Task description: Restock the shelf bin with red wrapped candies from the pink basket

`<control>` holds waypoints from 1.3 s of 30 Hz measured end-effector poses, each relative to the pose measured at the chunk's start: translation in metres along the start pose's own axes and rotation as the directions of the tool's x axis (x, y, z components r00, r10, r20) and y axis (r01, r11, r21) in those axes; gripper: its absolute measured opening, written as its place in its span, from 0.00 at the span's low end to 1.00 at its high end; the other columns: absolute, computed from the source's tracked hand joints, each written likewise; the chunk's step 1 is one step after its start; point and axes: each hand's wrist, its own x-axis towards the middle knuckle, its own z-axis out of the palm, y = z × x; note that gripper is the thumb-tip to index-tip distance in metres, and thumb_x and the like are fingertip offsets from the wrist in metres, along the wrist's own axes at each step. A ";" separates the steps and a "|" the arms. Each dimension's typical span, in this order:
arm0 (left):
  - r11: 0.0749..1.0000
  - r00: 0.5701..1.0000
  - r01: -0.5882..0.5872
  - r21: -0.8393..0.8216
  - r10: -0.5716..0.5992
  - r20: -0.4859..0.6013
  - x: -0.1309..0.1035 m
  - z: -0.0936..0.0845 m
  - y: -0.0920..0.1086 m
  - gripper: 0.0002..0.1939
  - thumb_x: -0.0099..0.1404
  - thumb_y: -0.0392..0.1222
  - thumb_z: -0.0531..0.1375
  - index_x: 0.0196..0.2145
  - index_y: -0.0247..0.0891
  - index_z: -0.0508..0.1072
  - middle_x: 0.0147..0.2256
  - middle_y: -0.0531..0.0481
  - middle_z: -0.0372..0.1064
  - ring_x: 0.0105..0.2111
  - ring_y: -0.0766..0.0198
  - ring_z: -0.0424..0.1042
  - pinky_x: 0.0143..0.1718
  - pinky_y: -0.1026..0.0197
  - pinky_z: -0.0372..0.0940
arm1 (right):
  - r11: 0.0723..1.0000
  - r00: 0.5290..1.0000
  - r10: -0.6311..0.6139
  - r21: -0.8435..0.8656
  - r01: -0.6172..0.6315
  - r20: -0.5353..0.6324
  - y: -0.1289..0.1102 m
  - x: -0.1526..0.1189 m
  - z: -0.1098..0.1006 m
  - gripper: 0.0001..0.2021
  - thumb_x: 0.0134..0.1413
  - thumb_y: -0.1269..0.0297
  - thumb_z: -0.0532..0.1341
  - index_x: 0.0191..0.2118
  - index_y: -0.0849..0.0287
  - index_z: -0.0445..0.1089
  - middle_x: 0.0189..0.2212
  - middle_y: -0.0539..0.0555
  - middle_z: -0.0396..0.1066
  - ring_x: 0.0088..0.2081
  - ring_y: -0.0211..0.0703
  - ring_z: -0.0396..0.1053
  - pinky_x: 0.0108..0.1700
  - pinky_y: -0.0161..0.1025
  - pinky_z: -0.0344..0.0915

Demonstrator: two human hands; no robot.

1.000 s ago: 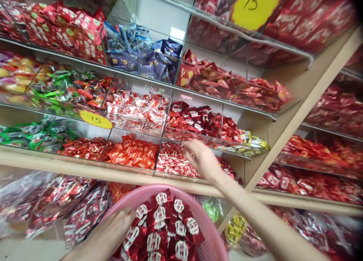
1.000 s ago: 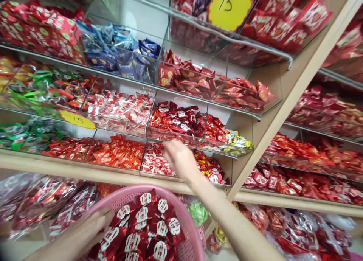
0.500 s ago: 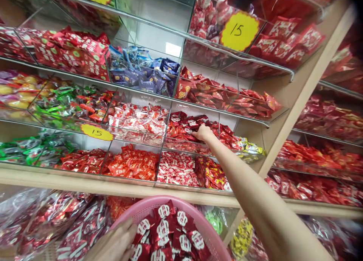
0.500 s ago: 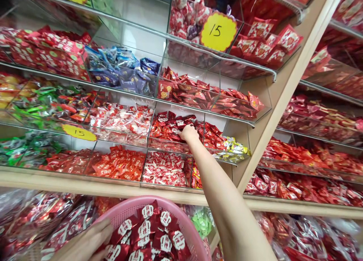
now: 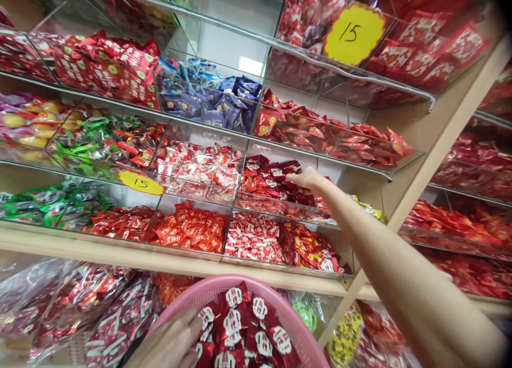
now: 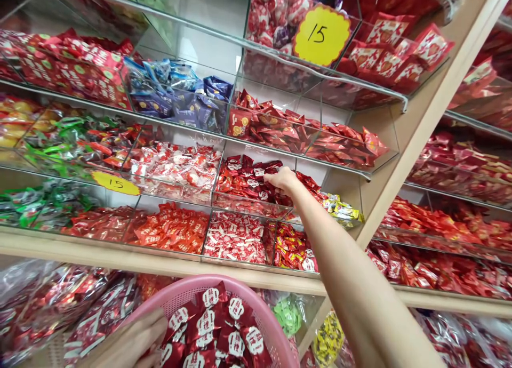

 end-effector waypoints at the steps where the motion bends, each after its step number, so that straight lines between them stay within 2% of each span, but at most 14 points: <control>1: 1.000 1.000 -0.008 0.007 0.008 0.029 0.000 0.002 -0.002 0.17 0.61 0.40 0.54 0.48 0.47 0.66 0.45 0.52 0.73 0.42 0.64 0.73 0.43 0.69 0.68 | 0.999 1.000 -0.020 0.025 0.020 0.012 0.001 -0.007 -0.007 0.12 0.46 0.58 0.61 0.21 0.61 0.65 0.10 0.48 0.59 0.13 0.34 0.57 0.15 0.33 0.55; 5: 0.991 0.978 0.127 -0.051 -0.116 0.175 0.005 0.002 -0.003 0.16 0.61 0.40 0.55 0.48 0.45 0.66 0.45 0.48 0.72 0.44 0.58 0.71 0.43 0.61 0.69 | 0.949 0.969 -0.247 0.206 0.237 0.026 0.013 -0.055 -0.018 0.12 0.48 0.57 0.59 0.26 0.61 0.69 0.12 0.47 0.60 0.15 0.32 0.55 0.15 0.31 0.53; 8: 0.974 0.937 0.216 -0.075 -0.185 0.296 0.015 -0.011 0.000 0.14 0.63 0.40 0.53 0.47 0.43 0.66 0.47 0.45 0.68 0.47 0.56 0.68 0.47 0.56 0.65 | 0.869 0.895 -0.436 0.303 0.391 0.096 0.031 -0.107 0.002 0.12 0.48 0.57 0.59 0.33 0.61 0.71 0.18 0.49 0.66 0.17 0.32 0.58 0.17 0.31 0.55; 10: 0.969 0.904 0.243 -0.030 -0.216 0.369 0.022 -0.021 -0.001 0.10 0.64 0.41 0.52 0.41 0.38 0.68 0.44 0.43 0.67 0.44 0.55 0.68 0.44 0.56 0.64 | 0.826 0.808 -0.545 0.303 0.475 0.221 0.046 -0.142 0.028 0.13 0.48 0.57 0.59 0.36 0.60 0.71 0.21 0.49 0.68 0.19 0.33 0.61 0.20 0.32 0.58; 13: 0.963 0.863 0.270 0.017 -0.249 0.440 0.028 -0.032 -0.003 0.10 0.66 0.42 0.50 0.38 0.36 0.67 0.39 0.45 0.66 0.39 0.59 0.68 0.39 0.59 0.63 | 0.727 0.609 -0.672 0.220 0.650 0.422 0.069 -0.191 0.078 0.14 0.51 0.59 0.57 0.42 0.60 0.69 0.22 0.49 0.69 0.21 0.35 0.63 0.25 0.35 0.60; 16: 0.961 0.847 0.271 0.049 -0.262 0.462 0.027 -0.037 -0.001 0.09 0.66 0.42 0.50 0.35 0.35 0.66 0.36 0.46 0.64 0.35 0.61 0.67 0.35 0.60 0.62 | 0.558 0.429 -0.742 0.121 0.821 0.515 0.085 -0.224 0.121 0.17 0.55 0.62 0.55 0.48 0.62 0.66 0.31 0.55 0.72 0.26 0.40 0.67 0.28 0.38 0.62; 17: 0.961 0.844 0.272 0.058 -0.267 0.464 0.025 -0.037 0.000 0.09 0.66 0.42 0.50 0.35 0.35 0.66 0.35 0.47 0.64 0.35 0.61 0.67 0.35 0.60 0.61 | 0.507 0.387 -0.757 0.100 0.856 0.527 0.089 -0.230 0.132 0.18 0.55 0.62 0.54 0.51 0.62 0.64 0.34 0.57 0.72 0.28 0.42 0.68 0.28 0.39 0.62; 19: 0.961 0.842 0.269 0.064 -0.267 0.468 0.023 -0.036 0.001 0.09 0.66 0.42 0.50 0.34 0.35 0.66 0.35 0.47 0.64 0.35 0.61 0.66 0.34 0.60 0.61 | 0.450 0.342 -0.769 0.077 0.890 0.539 0.093 -0.237 0.147 0.20 0.57 0.63 0.53 0.54 0.63 0.60 0.38 0.59 0.71 0.29 0.44 0.70 0.28 0.40 0.63; 21: 0.966 0.846 0.253 0.056 -0.249 0.470 0.022 -0.033 0.002 0.08 0.66 0.42 0.51 0.34 0.35 0.66 0.36 0.47 0.64 0.35 0.60 0.66 0.35 0.60 0.60 | 0.433 0.326 -0.777 0.080 0.898 0.538 0.096 -0.238 0.155 0.23 0.57 0.63 0.52 0.58 0.63 0.56 0.39 0.60 0.71 0.31 0.45 0.70 0.29 0.41 0.64; 25: 0.977 0.855 0.213 0.023 -0.198 0.478 0.024 -0.027 0.004 0.07 0.66 0.41 0.51 0.34 0.35 0.66 0.36 0.47 0.65 0.36 0.61 0.66 0.37 0.59 0.60 | 0.466 0.338 -0.795 0.150 0.872 0.504 0.103 -0.235 0.157 0.27 0.57 0.63 0.53 0.61 0.62 0.49 0.45 0.61 0.70 0.38 0.48 0.71 0.35 0.43 0.68; 30: 0.984 0.856 0.180 -0.003 -0.155 0.493 0.027 -0.021 0.004 0.07 0.66 0.41 0.51 0.36 0.35 0.66 0.38 0.47 0.66 0.38 0.60 0.66 0.38 0.58 0.60 | 0.561 0.423 -0.736 0.128 0.818 0.529 0.121 -0.226 0.145 0.27 0.57 0.63 0.53 0.61 0.60 0.50 0.49 0.62 0.67 0.42 0.50 0.71 0.40 0.46 0.68; 32: 0.985 0.860 0.172 -0.014 -0.143 0.490 0.025 -0.017 0.003 0.08 0.66 0.41 0.51 0.36 0.35 0.66 0.38 0.47 0.66 0.39 0.60 0.66 0.39 0.58 0.60 | 0.578 0.442 -0.717 0.107 0.809 0.539 0.126 -0.226 0.141 0.24 0.57 0.62 0.53 0.59 0.61 0.53 0.48 0.62 0.68 0.42 0.51 0.70 0.41 0.47 0.67; 36: 0.986 0.871 0.162 -0.041 -0.123 0.475 0.024 -0.009 0.006 0.08 0.65 0.41 0.52 0.37 0.35 0.66 0.38 0.47 0.66 0.40 0.60 0.66 0.40 0.59 0.59 | 0.553 0.400 -0.717 0.116 0.825 0.570 0.129 -0.233 0.139 0.13 0.56 0.62 0.53 0.46 0.60 0.64 0.35 0.57 0.71 0.37 0.47 0.70 0.36 0.44 0.65; 39: 0.992 0.854 0.124 -0.009 -0.102 0.510 0.032 -0.001 0.014 0.07 0.65 0.39 0.52 0.36 0.34 0.67 0.36 0.47 0.67 0.38 0.60 0.66 0.39 0.59 0.60 | 0.514 0.361 -0.726 0.113 0.850 0.585 0.127 -0.241 0.142 0.08 0.56 0.61 0.53 0.37 0.59 0.65 0.30 0.53 0.68 0.32 0.44 0.67 0.31 0.40 0.61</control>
